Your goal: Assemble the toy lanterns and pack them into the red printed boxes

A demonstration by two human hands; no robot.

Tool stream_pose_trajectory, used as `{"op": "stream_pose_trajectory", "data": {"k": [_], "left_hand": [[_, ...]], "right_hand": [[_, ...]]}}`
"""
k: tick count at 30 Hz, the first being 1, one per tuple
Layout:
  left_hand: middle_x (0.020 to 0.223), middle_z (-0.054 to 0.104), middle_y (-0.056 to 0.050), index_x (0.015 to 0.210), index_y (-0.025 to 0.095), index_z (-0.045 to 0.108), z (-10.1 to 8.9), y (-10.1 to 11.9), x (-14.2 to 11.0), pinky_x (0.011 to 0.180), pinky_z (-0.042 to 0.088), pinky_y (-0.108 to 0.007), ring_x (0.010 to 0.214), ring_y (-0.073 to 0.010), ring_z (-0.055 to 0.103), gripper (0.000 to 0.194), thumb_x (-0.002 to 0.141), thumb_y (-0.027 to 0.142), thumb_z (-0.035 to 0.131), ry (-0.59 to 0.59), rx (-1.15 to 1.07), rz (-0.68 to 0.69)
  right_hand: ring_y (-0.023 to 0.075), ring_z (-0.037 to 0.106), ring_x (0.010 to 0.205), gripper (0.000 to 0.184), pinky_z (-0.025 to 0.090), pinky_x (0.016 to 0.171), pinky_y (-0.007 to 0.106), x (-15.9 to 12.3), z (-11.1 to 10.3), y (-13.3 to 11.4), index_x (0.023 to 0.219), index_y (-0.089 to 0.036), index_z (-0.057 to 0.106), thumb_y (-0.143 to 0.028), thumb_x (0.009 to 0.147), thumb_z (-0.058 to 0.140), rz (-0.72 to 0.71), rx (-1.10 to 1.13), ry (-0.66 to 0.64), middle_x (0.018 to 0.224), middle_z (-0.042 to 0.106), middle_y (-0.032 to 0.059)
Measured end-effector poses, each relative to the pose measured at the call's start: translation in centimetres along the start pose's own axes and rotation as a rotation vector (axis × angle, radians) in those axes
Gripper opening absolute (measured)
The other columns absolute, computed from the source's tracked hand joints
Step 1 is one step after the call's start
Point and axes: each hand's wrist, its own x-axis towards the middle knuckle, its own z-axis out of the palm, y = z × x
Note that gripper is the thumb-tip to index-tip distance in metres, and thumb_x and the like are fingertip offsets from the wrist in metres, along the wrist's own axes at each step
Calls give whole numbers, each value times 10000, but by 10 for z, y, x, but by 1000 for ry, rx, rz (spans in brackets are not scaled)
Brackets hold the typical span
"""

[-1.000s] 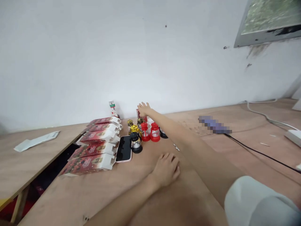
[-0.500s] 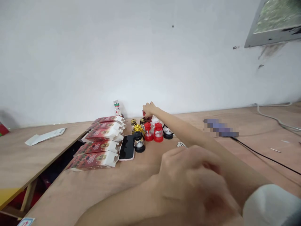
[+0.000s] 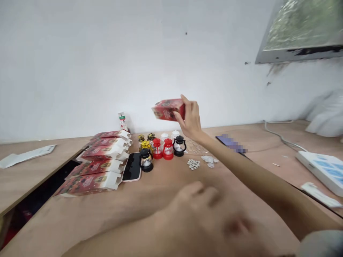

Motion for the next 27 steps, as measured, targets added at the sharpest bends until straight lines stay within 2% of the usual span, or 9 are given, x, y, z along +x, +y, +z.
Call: {"op": "stream_pose_trajectory", "data": {"k": [2, 4, 6, 8, 11, 14, 18, 23, 27], "left_hand": [[765, 601, -16, 847, 240, 529, 1, -27, 2, 647, 463, -317, 653, -158, 555, 122, 739, 290, 555, -76, 16, -179], [864, 609, -29, 955, 219, 486, 8, -56, -4, 632, 480, -324, 635, -150, 566, 317, 700, 352, 619, -67, -139, -501], [1064, 585, -84, 1097, 210, 425, 18, -80, -14, 694, 506, -351, 739, -170, 606, 578, 625, 424, 680, 47, -480, -708], [1164, 570, -106, 1123, 207, 439, 29, -93, -24, 830, 491, -376, 948, -207, 600, 582, 653, 480, 648, 237, -772, -808], [1183, 599, -88, 1063, 199, 533, 35, -97, -31, 956, 434, -391, 1102, -230, 551, 479, 707, 513, 600, 350, -1011, -825], [1155, 631, -63, 1027, 198, 574, 31, -96, -29, 964, 434, -416, 1109, -244, 556, 425, 731, 501, 588, 414, -1049, -838], [1093, 660, -31, 996, 218, 568, 19, -99, -26, 929, 469, -400, 1072, -223, 586, 333, 756, 449, 572, 622, -1134, -952], [974, 690, -18, 928, 211, 607, 10, -96, -24, 882, 483, -335, 1015, -214, 611, 325, 683, 413, 676, 817, -1178, -943], [987, 689, -1, 931, 211, 622, 10, -92, -22, 893, 463, -317, 1050, -215, 590, 395, 601, 384, 755, 886, -1121, -874]], "right_hand": [[262, 428, 1173, 516, 396, 960, 427, -42, -20, -6, 1413, -180, 150, -415, 957, 204, 141, 140, 68, 1270, 412, 162], [241, 423, 1217, 484, 408, 965, 408, -86, -33, -16, 1405, -218, 179, -415, 962, 172, 302, 311, 56, 1305, 418, 140], [222, 458, 1206, 464, 430, 955, 391, -126, -38, -28, 1394, -255, 232, -419, 963, 183, 422, 474, -43, 1296, 466, 110], [217, 467, 1208, 450, 409, 996, 396, -155, -39, -39, 1368, -266, 308, -428, 959, 213, 442, 577, -134, 1284, 501, 91], [216, 481, 1200, 462, 403, 1015, 390, -177, -33, -49, 1341, -252, 372, -454, 947, 242, 361, 698, -211, 1266, 532, 86], [214, 511, 1168, 480, 431, 989, 389, -182, -25, -46, 1330, -237, 403, -456, 951, 205, 470, 790, -223, 1242, 558, 86], [211, 539, 1108, 450, 434, 969, 408, -180, -26, -35, 1332, -250, 401, -425, 955, 229, 570, 726, -124, 1174, 589, 80], [195, 485, 1147, 350, 405, 981, 392, -179, -38, -32, 1130, -268, 589, -337, 949, 298, 302, 613, -151, 1229, 459, 89], [231, 398, 1227, 318, 359, 1018, 411, -179, -41, -35, 1003, -245, 656, -367, 921, 374, 250, 638, -234, 1308, 329, 91]]}}
